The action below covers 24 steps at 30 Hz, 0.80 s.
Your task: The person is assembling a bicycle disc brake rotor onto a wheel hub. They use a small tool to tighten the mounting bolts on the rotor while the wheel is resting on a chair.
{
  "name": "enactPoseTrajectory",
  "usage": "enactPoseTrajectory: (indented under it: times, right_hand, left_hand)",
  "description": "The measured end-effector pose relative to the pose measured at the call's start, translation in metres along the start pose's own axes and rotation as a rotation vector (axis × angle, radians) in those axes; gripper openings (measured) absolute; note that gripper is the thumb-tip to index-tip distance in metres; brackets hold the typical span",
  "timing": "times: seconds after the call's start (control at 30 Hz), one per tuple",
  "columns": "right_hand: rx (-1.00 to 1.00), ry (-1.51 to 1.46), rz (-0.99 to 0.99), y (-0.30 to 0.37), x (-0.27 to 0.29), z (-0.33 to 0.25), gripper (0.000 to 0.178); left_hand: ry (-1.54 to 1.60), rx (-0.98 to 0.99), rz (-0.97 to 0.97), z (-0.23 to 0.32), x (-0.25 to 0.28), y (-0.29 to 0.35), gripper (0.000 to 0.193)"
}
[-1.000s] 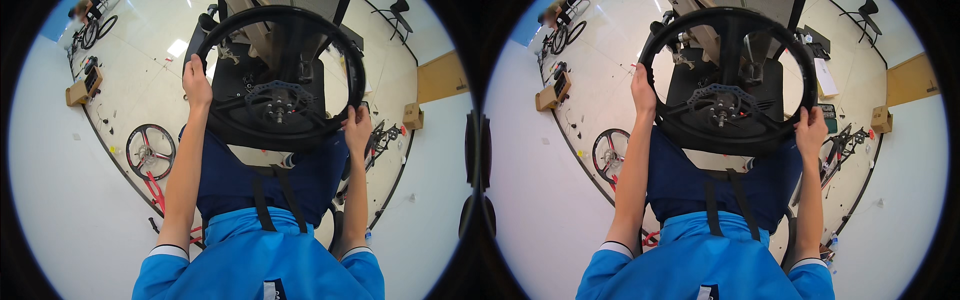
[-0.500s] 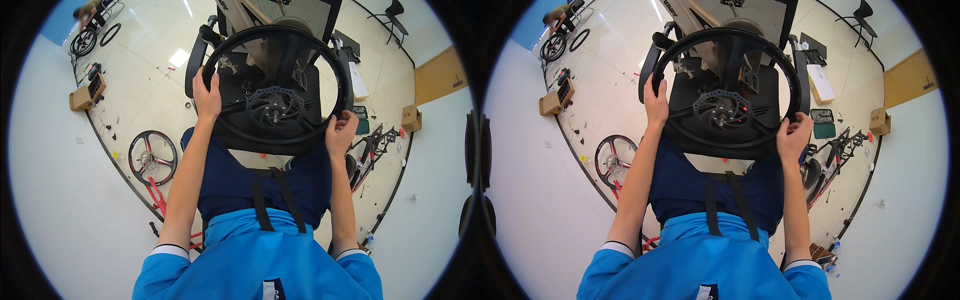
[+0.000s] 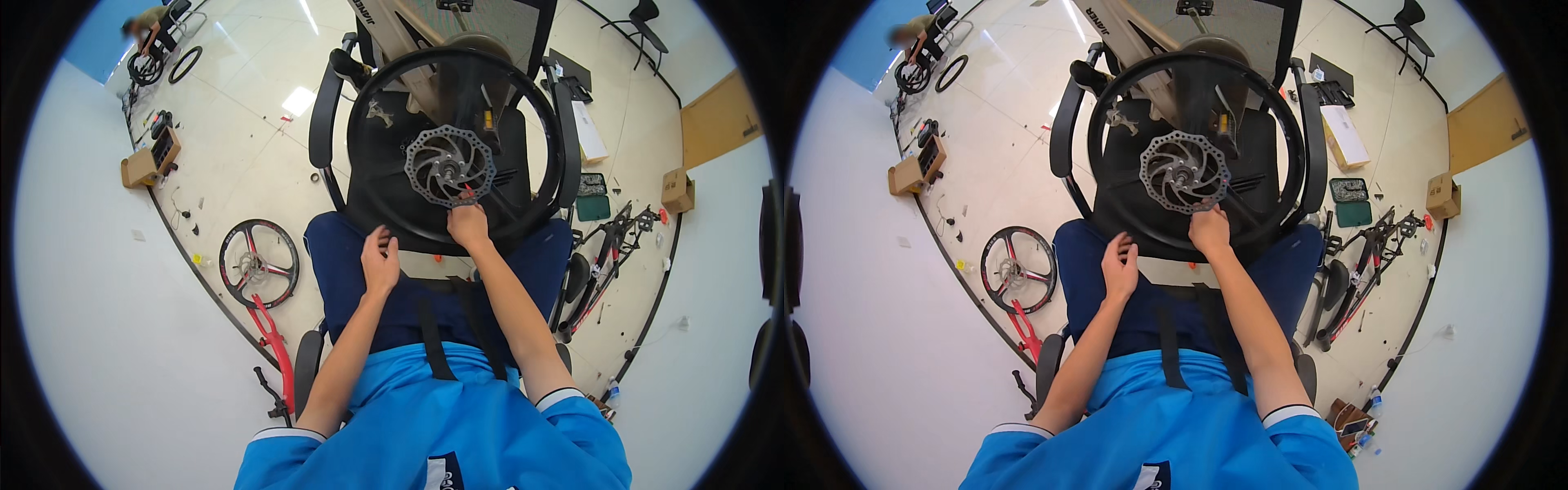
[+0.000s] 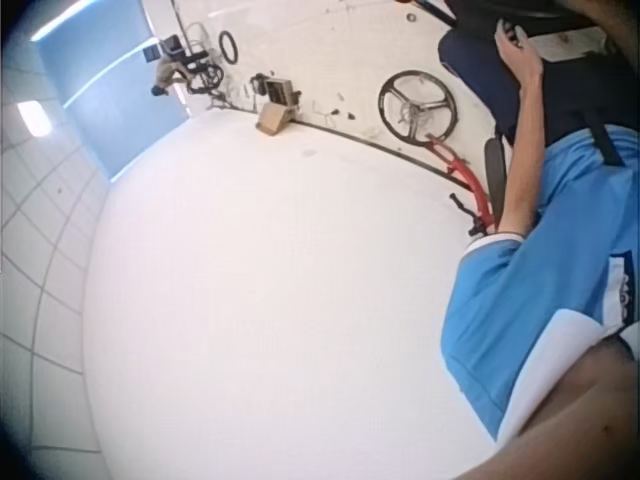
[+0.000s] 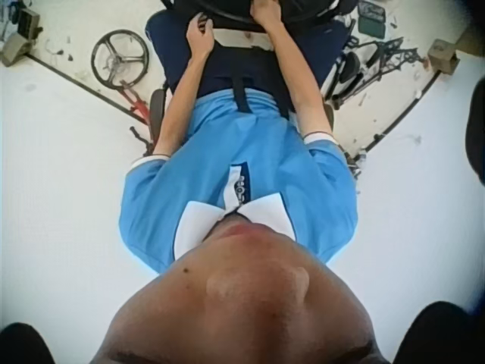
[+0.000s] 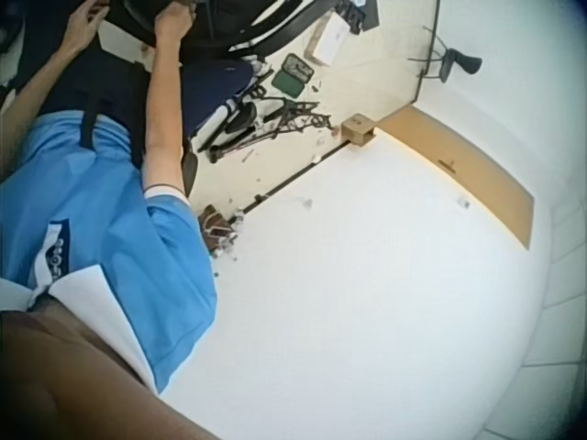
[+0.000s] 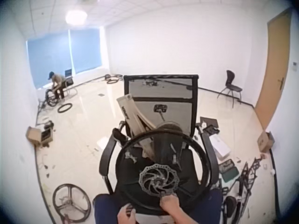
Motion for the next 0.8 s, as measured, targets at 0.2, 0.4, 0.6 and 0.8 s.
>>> enactPoseTrajectory:
  times: [0.2, 0.4, 0.6, 0.8]
  right_hand:
    - [0.058, -0.040, 0.107, 0.013, 0.009, 0.016, 0.013]
    - [0.098, -0.366, 0.267, 0.037, 0.051, -0.009, 0.009]
    - [0.055, -0.657, 0.106, 0.062, 0.090, -0.005, 0.010]
    - [-0.003, -1.011, 0.324, 0.054, 0.156, 0.006, 0.004]
  left_hand:
    - [0.204, -0.026, -0.095, 0.056, -0.019, -0.030, 0.035]
    - [0.249, -0.147, -0.149, 0.112, -0.042, -0.054, 0.037]
    - [0.217, -0.126, -0.134, 0.113, -0.048, -0.053, 0.043]
    - [-0.163, -0.641, 0.175, 0.182, -0.039, -0.023, 0.040]
Point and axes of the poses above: each hand's wrist, its own y-axis away from the middle knuckle, its own x-axis out of the back of the hand, z = x × y, the point moved 8 cm from there along -y, towards the middle knuckle, and after that the axes turned 6 degrees about x, right-handed, at the moved point
